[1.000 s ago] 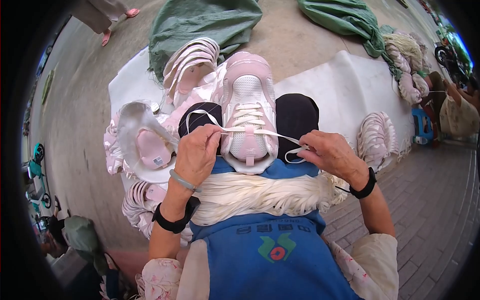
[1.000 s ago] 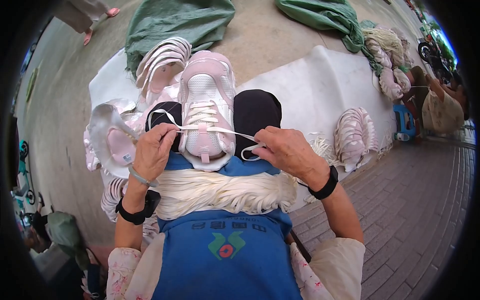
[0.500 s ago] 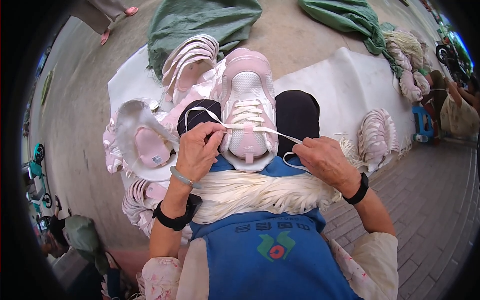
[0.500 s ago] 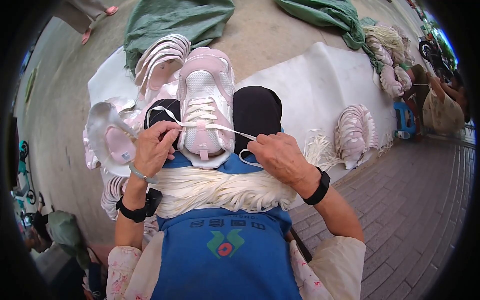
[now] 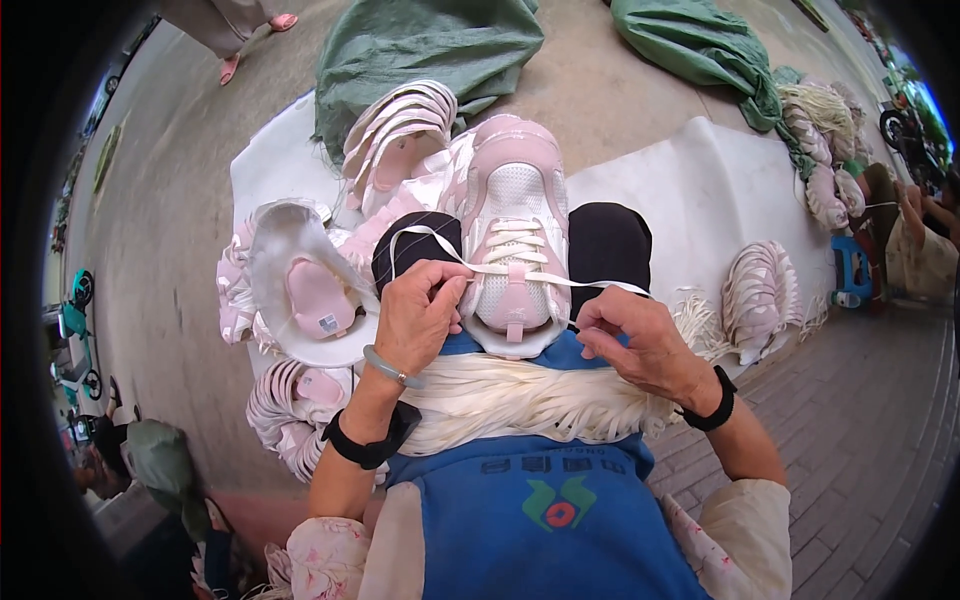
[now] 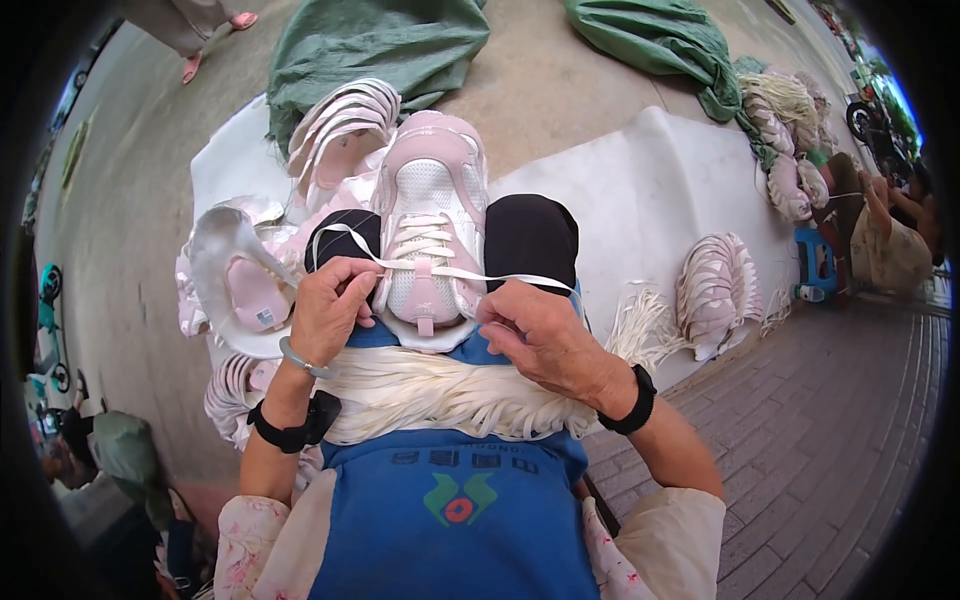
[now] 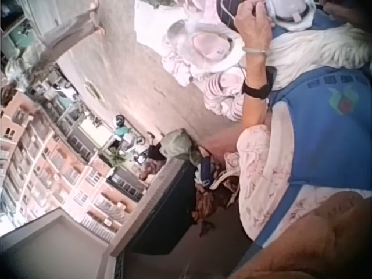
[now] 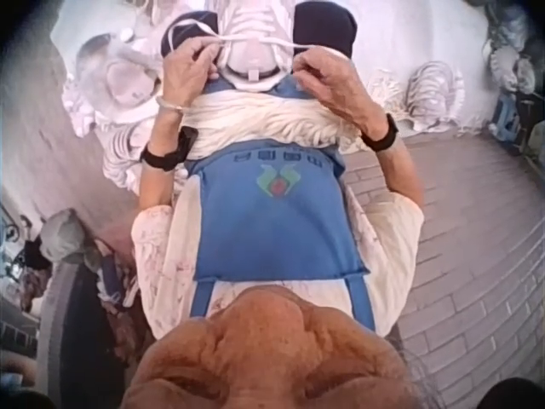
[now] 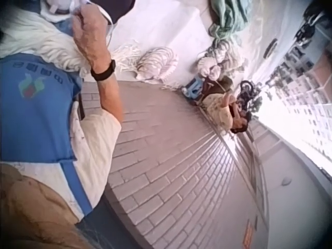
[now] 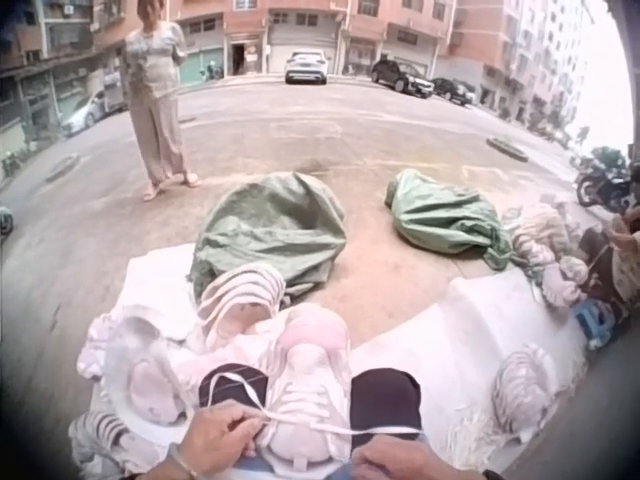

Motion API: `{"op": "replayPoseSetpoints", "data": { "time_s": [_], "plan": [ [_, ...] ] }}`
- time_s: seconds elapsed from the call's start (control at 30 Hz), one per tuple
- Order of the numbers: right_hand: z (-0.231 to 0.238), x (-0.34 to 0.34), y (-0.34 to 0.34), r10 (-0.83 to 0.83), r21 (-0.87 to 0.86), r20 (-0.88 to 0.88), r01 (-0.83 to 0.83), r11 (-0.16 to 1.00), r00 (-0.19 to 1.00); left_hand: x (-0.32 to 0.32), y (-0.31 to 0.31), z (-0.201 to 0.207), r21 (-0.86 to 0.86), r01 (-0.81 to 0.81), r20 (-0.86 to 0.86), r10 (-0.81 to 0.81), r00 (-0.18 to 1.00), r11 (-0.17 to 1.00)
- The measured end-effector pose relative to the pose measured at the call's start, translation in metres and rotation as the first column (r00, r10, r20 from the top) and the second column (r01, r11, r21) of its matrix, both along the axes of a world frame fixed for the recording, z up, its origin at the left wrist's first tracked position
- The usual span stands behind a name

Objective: Lacing shoelaces onto pink and white athletic shoes.

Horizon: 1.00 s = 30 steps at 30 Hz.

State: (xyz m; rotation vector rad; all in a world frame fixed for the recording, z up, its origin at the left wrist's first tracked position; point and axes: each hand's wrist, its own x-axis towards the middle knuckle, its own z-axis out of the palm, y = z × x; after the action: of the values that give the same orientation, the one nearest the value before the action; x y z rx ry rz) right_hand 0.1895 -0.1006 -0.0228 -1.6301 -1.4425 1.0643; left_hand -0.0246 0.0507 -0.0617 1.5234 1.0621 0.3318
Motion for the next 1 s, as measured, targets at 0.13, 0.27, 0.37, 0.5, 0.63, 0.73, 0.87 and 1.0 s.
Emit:
{"op": "replayPoseSetpoints", "data": {
  "time_s": [0.13, 0.27, 0.37, 0.5, 0.63, 0.73, 0.87, 1.0],
  "plan": [
    [-0.008, -0.003, 0.009, 0.009, -0.059, 0.068, -0.004, 0.998, 0.998, 0.000, -0.004, -0.003, 0.104, -0.001, 0.040, -0.003, 0.999, 0.995],
    [-0.019, -0.001, 0.021, -0.037, 0.145, 0.363, -0.017, 0.989, 0.931, -0.003, 0.000, -0.005, -0.041, -0.026, 0.067, 0.029, 0.997, 0.999],
    [-0.027, 0.010, 0.032, -0.150, 0.181, 0.492, 0.068, 0.981, 0.857, -0.002, -0.001, -0.012, -0.081, -0.081, 0.085, 0.088, 0.992, 0.993],
    [-0.026, 0.021, 0.036, -0.194, 0.273, 0.344, 0.099, 0.957, 0.919, -0.001, 0.002, -0.013, -0.154, -0.112, 0.068, 0.124, 0.990, 0.982],
    [-0.015, 0.012, 0.025, -0.029, 0.096, 0.380, -0.008, 0.995, 0.925, -0.006, -0.006, -0.012, 0.167, -0.070, -0.020, 0.075, 0.997, 0.983],
    [-0.022, 0.001, 0.026, -0.088, 0.141, 0.458, 0.025, 0.990, 0.884, -0.004, -0.012, -0.008, 0.597, 0.048, -0.024, -0.041, 0.999, 0.801],
    [-0.028, 0.001, 0.031, -0.078, 0.162, 0.509, -0.007, 0.987, 0.857, -0.002, -0.029, 0.001, 0.734, 0.184, -0.211, -0.039, 0.977, 0.654],
    [-0.025, 0.000, 0.033, -0.029, 0.128, 0.588, -0.058, 0.990, 0.809, 0.002, -0.032, -0.003, 0.749, 0.222, -0.268, -0.021, 0.963, 0.624]
  ]
}}
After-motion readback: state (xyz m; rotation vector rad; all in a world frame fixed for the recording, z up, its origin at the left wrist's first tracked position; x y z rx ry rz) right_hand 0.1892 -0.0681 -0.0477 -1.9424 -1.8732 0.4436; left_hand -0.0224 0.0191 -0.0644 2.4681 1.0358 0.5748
